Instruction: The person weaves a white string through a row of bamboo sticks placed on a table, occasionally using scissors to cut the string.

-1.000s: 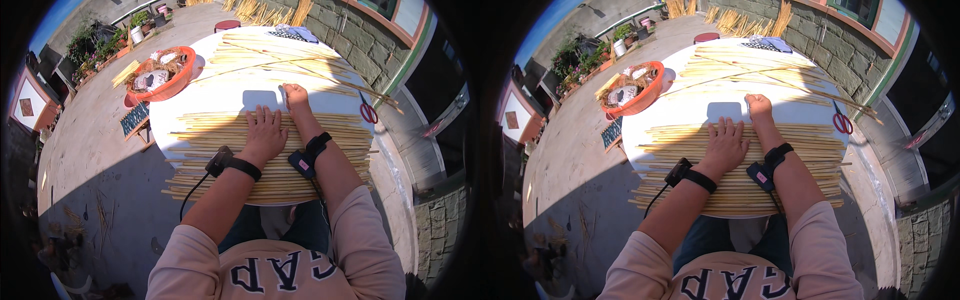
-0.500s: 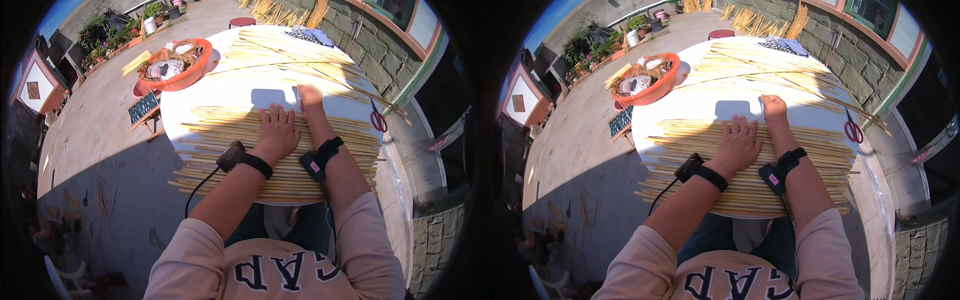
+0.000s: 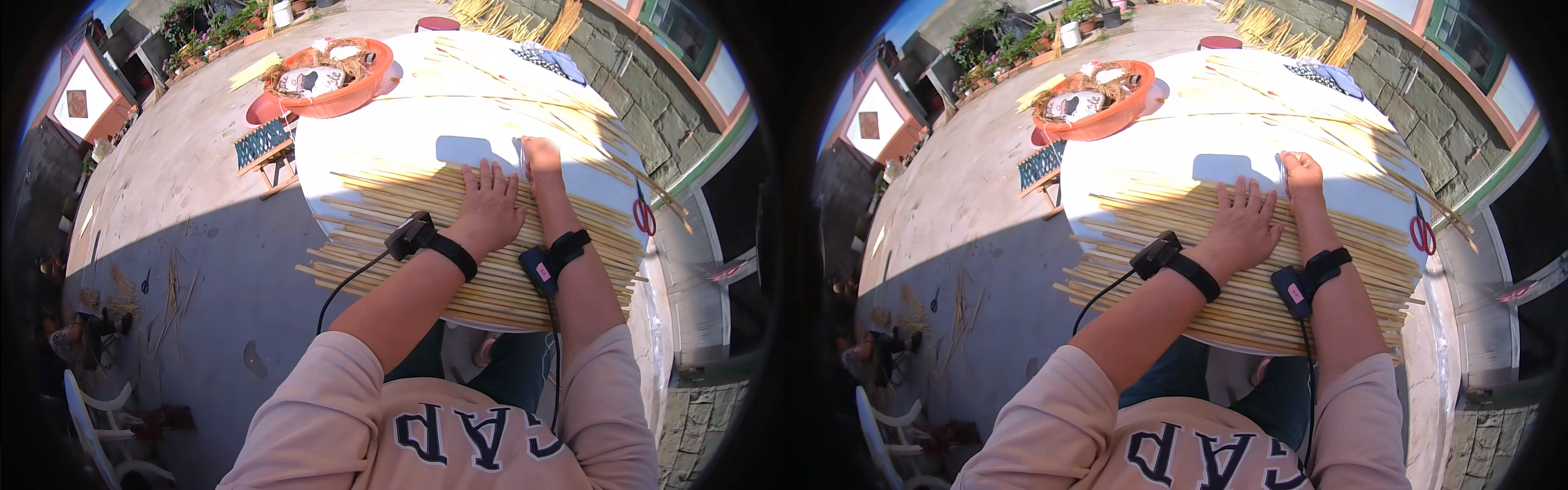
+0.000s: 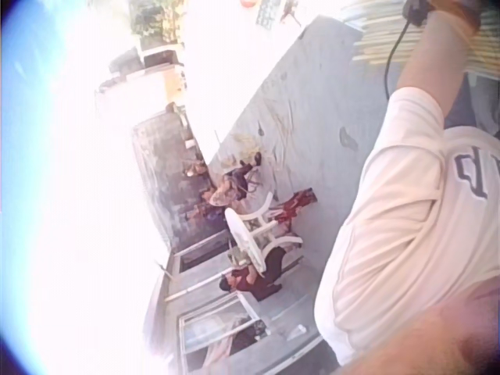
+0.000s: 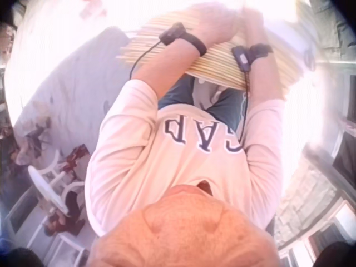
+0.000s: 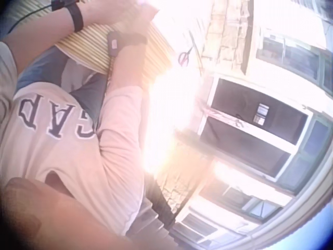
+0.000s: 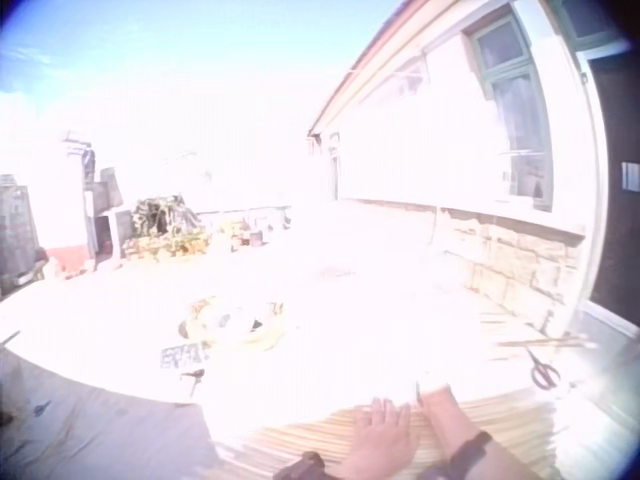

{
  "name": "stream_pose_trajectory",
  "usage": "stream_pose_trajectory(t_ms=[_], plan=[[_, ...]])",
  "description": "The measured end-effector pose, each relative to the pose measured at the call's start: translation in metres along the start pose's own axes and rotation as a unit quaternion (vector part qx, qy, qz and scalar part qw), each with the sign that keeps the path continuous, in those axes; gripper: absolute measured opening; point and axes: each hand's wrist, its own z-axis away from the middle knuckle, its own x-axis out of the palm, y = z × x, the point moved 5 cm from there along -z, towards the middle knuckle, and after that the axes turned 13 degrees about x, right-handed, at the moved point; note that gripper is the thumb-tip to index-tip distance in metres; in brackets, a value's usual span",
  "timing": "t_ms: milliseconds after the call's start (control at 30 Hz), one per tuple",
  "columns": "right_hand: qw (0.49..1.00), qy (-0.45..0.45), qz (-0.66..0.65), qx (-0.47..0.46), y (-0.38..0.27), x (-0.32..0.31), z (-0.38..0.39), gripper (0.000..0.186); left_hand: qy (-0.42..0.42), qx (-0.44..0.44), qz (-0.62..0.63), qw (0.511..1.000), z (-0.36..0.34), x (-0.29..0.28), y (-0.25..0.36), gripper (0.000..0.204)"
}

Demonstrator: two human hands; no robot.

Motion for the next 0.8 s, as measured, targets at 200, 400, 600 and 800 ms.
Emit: stream_pose_trajectory(t_ms=[200, 400, 600, 800], plan=[[1.0, -0.009, 0.001, 0.007, 0.001, 0.003, 0.001, 0.016, -0.009, -0.002, -0.009, 1.0, 0.0, 0.001, 0.001, 0.057], [1.0, -0.004, -0.01, 0.005, 0.001, 0.002, 0.0, 0.017, -0.012, -0.002, -0.018, 1.0, 0.0, 0.003, 0.0, 0.056], [0.994, 0.0, -0.111, 0.016, -0.005, -0.005, -0.001, 0.019, -0.02, 0.001, -0.02, 1.0, 0.0, 0.001, -0.001, 0.056], [0.996, 0.084, 0.017, -0.017, -0.036, -0.023, 0.019, 0.023, -0.047, 0.003, -0.013, 0.999, -0.001, 0.001, 0.0, 0.057]])
